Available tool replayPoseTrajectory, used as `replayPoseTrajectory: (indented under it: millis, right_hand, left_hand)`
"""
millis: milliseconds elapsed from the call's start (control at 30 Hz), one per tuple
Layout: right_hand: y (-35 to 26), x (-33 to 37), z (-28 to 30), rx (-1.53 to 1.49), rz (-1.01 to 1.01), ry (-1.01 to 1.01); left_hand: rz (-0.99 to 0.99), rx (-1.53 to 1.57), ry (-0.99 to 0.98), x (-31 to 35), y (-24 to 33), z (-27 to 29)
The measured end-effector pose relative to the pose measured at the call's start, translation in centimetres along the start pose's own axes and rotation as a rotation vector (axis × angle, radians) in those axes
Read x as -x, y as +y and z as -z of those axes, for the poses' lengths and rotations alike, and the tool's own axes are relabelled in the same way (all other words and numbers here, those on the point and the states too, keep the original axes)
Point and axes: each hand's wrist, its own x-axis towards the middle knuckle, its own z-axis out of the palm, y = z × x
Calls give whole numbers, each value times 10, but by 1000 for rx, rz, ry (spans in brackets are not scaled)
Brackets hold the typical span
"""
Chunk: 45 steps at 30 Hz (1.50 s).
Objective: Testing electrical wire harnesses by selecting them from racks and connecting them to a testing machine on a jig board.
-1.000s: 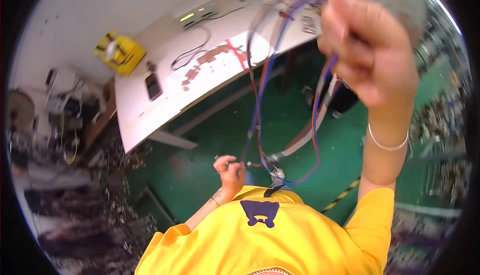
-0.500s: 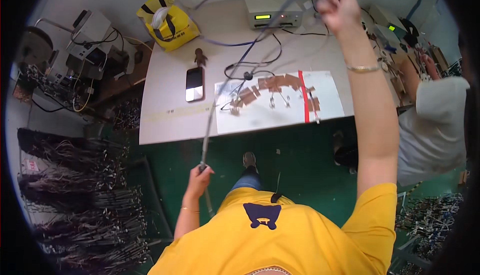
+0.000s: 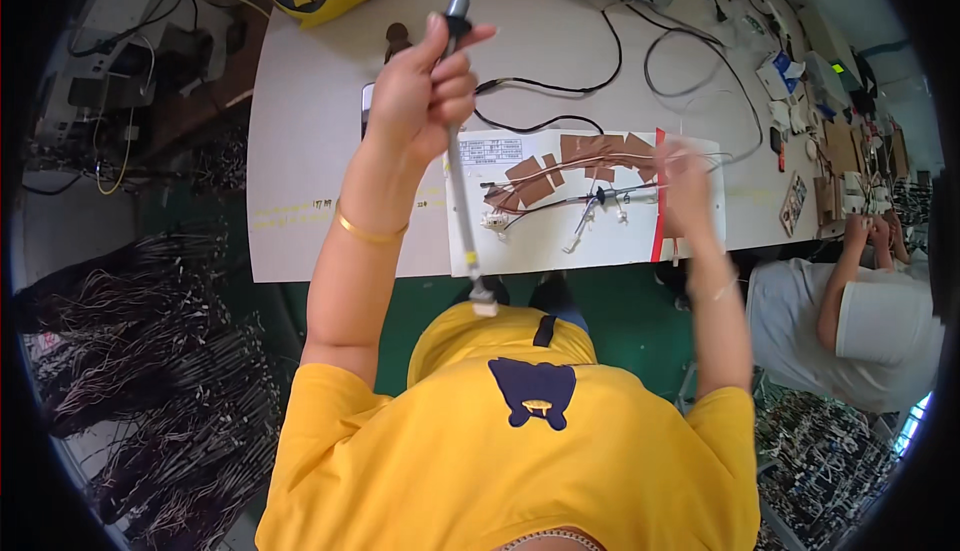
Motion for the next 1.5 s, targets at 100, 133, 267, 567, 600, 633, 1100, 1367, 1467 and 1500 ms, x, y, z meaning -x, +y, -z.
replayPoseTrajectory:
  millis: [100,133,267,567,600,633,1100,1367,1467,1500]
  right_hand:
    - [-46,65,-62,-598,-122,-904]
    - [-53,73,-75,-751,-136,-958]
    - [-70,61,-88,-535,58,-926]
    - [-49,29,-123,-339,361,-593]
    - [-44,32,-133,-328,434,-478]
    - [-39,36,-143,-313,506,-361]
    - [-41,57,-155,-110,727,-17]
    - [-12,46,-98,72,799,-53]
    - [7,40,-48,225,546,-148]
    - [12,36,-40,269,529,-211]
  left_hand:
    - [-23,-63,19,-39,-7,-6]
    - [-38,-100,47,-47,-9,-13]
    - [-65,-189,76,-67,-17,-26]
    - [69,-101,-290,-87,-29,-8]
    - [43,-217,-172,-83,-31,-13]
    - [26,-278,-113,-81,-34,-11]
    - [67,-232,123,-49,-36,21]
    - [-599,-1453,465,-6,-76,30]
    - [-835,-1731,308,17,-98,14]
    - [-713,-1772,157,17,-108,10]
